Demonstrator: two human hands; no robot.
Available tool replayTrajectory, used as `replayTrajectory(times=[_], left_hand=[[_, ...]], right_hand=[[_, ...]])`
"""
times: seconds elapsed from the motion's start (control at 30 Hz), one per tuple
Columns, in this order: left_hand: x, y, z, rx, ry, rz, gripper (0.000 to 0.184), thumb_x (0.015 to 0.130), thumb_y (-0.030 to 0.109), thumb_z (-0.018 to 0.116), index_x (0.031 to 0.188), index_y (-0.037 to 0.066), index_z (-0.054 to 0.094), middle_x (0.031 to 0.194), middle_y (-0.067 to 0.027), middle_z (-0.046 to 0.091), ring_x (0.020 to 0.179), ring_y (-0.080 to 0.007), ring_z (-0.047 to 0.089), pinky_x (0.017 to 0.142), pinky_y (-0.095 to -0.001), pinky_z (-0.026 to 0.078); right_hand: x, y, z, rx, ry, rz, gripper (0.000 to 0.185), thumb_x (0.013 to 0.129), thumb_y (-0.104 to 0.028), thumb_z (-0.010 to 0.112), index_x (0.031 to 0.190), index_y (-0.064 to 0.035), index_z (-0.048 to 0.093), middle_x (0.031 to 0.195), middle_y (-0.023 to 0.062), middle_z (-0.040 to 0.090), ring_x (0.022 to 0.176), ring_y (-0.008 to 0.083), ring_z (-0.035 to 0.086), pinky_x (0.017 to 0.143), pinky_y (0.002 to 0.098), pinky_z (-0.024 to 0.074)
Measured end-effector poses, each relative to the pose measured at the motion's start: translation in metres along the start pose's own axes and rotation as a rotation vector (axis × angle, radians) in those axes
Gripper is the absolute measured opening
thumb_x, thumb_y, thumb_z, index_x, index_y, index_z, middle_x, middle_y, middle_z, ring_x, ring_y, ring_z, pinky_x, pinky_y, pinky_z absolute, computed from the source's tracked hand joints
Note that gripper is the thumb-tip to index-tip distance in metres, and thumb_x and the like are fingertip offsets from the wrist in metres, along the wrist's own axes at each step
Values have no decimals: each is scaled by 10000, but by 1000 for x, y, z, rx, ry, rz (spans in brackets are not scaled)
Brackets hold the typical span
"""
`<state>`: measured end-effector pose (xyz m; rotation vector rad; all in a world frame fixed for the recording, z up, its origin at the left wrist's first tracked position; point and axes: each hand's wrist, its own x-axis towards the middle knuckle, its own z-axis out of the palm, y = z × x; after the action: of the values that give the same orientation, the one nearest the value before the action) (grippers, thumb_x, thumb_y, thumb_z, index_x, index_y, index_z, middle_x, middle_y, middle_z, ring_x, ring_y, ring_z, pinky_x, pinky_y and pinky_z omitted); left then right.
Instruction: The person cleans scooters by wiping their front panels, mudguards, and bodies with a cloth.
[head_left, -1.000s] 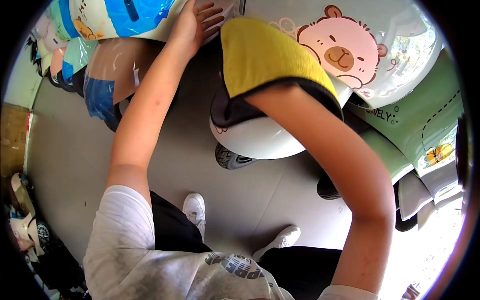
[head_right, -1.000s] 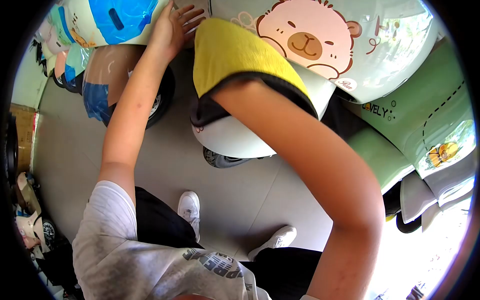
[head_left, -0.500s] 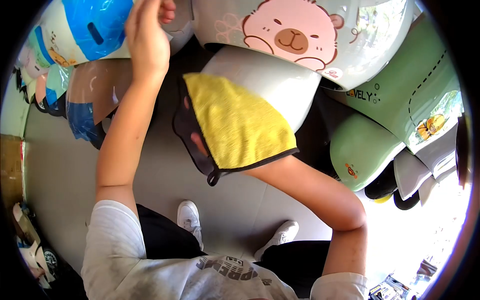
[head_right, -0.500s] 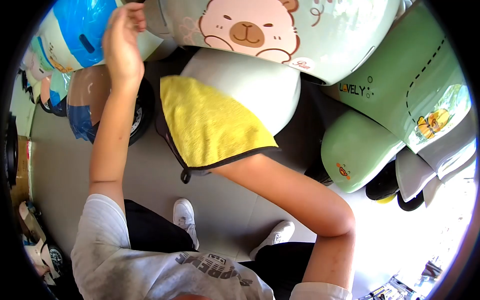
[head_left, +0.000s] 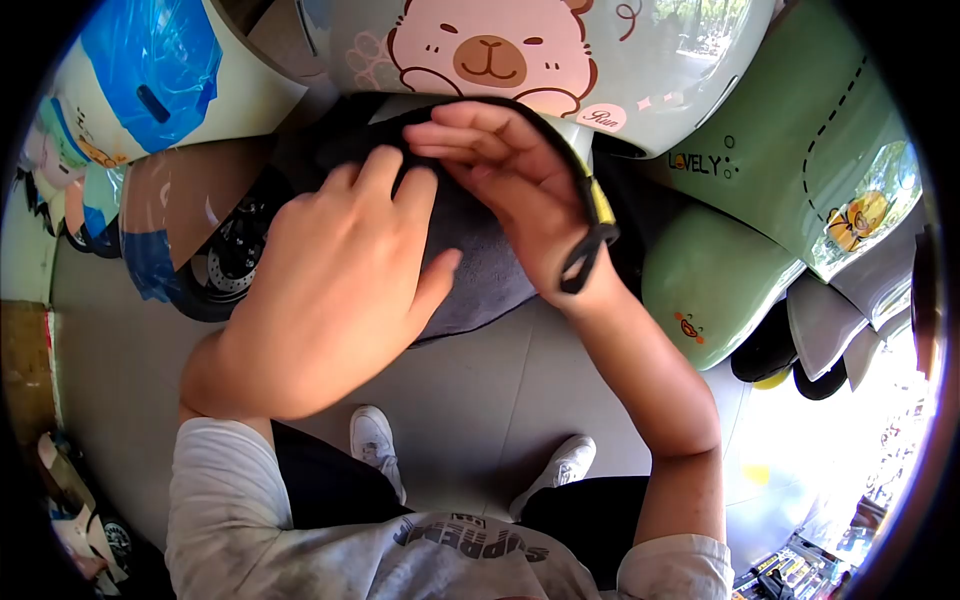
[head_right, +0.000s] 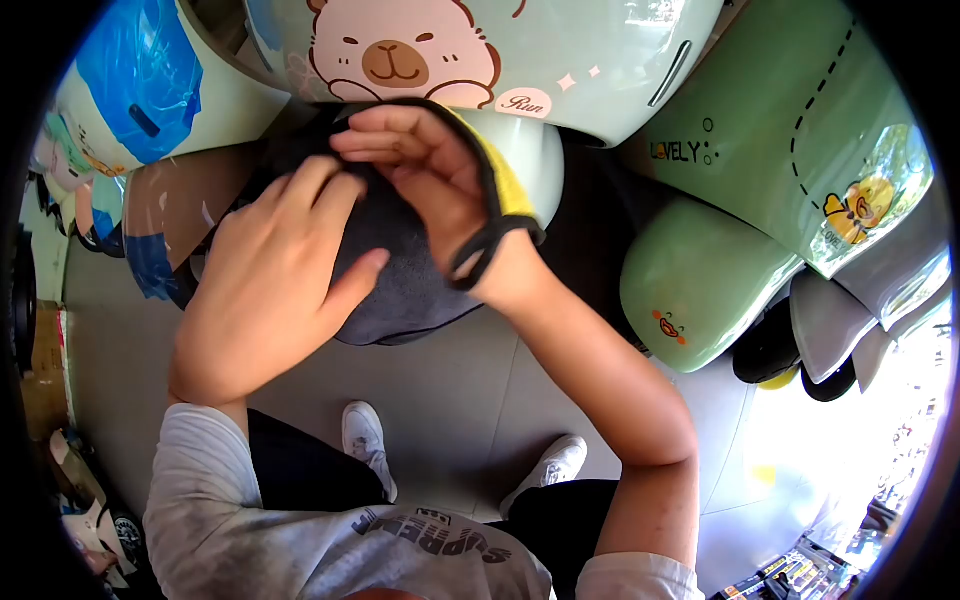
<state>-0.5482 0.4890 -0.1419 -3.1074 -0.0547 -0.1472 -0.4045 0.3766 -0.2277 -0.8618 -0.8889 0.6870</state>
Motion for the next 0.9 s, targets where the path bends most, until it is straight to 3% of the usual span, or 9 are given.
replayTrajectory(times=[0.1,0.23,0.33,0.43,0.57,0.7,0.77,0.83,0.9], left_hand=[[10,-5,27,-21,144,34,518,863,324,790,1130,-24,515,1132,-205,590,985,-310,681,674,-391,589],[11,2,41,-31,152,18,802,838,426,812,1326,-90,438,1288,-301,552,1140,-397,637,846,-431,595],[19,-5,48,-53,246,6,968,839,486,800,1433,-136,356,1384,-337,502,1210,-445,593,930,-459,568],[29,-14,47,-105,164,-42,1027,888,498,754,1532,-128,255,1467,-384,441,1312,-512,512,1077,-492,473],[37,-19,59,-142,241,-5,1046,878,524,755,1532,-127,263,1508,-373,396,1372,-515,447,1135,-501,416],[46,-23,75,-123,327,-1,1068,861,521,775,1539,-121,256,1533,-361,367,1411,-510,396,1163,-511,378],[50,-28,74,-238,286,6,1081,848,508,793,1539,-122,252,1539,-357,359,1427,-502,379,1169,-516,366],[54,-40,83,-260,331,35,1066,849,484,799,1554,-96,249,1541,-345,367,1433,-488,384,1166,-503,367],[57,-50,89,-342,376,85,1053,853,472,800,1572,-66,250,1546,-328,379,1437,-470,392,1171,-485,362]], right_hand=[[-6,-15,-8,169,95,173,364,1021,-13,414,1334,-10,600,1378,134,641,1335,213,569,1160,370,413],[-13,-31,-25,220,95,290,326,1045,-106,445,1305,-19,621,1390,145,640,1325,241,584,1092,392,467],[-19,-45,-38,120,191,391,306,1051,-159,443,1229,3,631,1252,177,706,1177,246,675,983,368,531],[-28,-52,-54,58,218,445,308,1053,-183,447,1219,-5,637,1198,162,725,1111,234,695,968,358,531],[-46,-58,-57,-273,281,476,293,1032,-180,498,1213,-6,648,1156,130,727,1086,201,685,958,322,512],[-66,-45,-65,-476,300,311,246,992,-91,559,1199,7,649,1087,85,705,1066,158,654,911,296,505],[-72,-45,-76,-515,471,253,220,985,-92,570,1164,5,654,1060,75,703,1015,149,656,847,290,516],[-75,-49,-87,-538,619,80,169,984,-109,581,1069,7,670,1000,51,695,908,121,642,751,285,518],[-69,-65,-103,-773,675,-127,195,991,-124,580,1097,16,665,1011,58,689,926,126,630,776,292,522]])
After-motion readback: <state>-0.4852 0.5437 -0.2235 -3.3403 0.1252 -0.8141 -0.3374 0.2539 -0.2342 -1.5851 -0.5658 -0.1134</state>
